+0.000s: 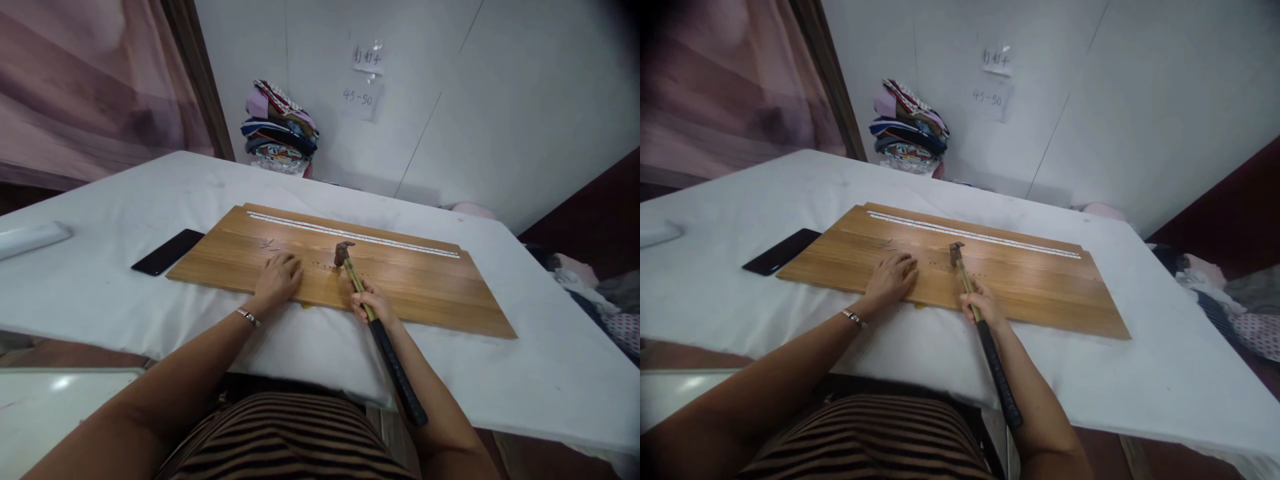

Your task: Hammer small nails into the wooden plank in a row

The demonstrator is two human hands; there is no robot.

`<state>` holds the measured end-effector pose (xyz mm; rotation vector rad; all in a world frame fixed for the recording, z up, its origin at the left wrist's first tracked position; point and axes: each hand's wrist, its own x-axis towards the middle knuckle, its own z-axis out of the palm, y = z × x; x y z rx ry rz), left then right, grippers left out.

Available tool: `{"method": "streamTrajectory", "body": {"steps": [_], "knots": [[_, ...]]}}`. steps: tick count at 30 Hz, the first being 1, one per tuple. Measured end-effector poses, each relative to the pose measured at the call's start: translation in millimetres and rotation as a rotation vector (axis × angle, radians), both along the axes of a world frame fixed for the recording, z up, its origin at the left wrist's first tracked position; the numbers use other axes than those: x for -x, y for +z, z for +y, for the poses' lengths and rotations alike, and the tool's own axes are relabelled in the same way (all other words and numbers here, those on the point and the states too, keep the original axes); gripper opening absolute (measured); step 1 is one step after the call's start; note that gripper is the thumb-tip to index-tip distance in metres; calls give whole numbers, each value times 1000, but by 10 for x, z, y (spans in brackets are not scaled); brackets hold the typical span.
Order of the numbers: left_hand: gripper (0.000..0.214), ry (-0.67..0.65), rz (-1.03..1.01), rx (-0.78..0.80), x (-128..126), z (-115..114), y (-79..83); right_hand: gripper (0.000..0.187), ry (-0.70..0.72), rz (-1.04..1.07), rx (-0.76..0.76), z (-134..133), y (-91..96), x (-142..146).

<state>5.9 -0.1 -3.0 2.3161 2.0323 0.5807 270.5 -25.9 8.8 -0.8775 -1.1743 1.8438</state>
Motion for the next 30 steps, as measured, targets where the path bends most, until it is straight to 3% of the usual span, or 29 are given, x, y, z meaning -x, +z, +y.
{"method": "streamTrajectory", "body": {"steps": [30], "knots": [[34,21,-24,-6,-9,34,-1,47,-16,6,-15,-4,55,45]]}}
